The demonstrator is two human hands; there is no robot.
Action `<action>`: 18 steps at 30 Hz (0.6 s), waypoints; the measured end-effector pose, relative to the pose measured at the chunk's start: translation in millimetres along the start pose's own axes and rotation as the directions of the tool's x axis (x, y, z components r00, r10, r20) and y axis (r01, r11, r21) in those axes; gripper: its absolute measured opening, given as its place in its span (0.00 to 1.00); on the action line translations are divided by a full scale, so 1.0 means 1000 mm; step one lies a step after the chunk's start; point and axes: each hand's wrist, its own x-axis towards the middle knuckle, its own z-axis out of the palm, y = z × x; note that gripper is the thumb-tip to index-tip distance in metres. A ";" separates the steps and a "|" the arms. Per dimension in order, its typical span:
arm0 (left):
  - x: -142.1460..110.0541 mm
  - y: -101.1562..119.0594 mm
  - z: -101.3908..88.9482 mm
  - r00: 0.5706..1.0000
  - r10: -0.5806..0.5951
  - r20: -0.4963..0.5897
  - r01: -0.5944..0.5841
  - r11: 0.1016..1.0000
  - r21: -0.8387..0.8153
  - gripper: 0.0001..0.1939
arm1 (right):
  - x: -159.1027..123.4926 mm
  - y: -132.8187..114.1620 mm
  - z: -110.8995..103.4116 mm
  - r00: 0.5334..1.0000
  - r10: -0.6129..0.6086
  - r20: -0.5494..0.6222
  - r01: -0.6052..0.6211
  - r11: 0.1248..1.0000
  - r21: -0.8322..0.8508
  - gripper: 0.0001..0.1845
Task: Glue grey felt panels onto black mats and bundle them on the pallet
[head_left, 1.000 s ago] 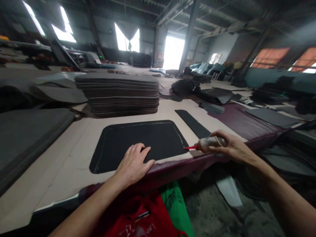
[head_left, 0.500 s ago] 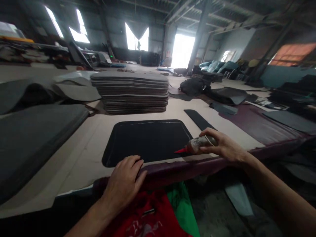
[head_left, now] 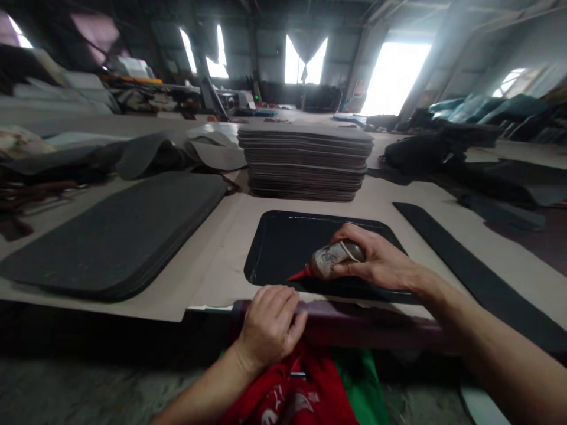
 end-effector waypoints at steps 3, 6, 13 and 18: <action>-0.001 0.000 0.002 1.000 -0.013 -0.013 0.014 1.000 0.005 0.08 | 0.017 -0.008 0.012 0.998 -0.057 0.033 0.056 0.998 0.028 0.18; -0.003 0.001 0.003 0.999 -0.030 -0.018 0.030 1.000 0.003 0.08 | 0.031 -0.014 0.023 0.990 -0.140 0.034 0.140 0.990 0.014 0.17; -0.002 0.003 0.003 0.999 -0.041 -0.030 0.041 0.999 0.004 0.09 | 0.066 -0.008 0.034 0.966 -0.237 -0.100 0.220 0.963 -0.156 0.17; -0.001 0.003 0.002 0.999 -0.035 -0.025 0.036 0.999 0.008 0.09 | 0.081 0.014 0.037 0.953 -0.040 -0.299 0.044 0.999 0.008 0.21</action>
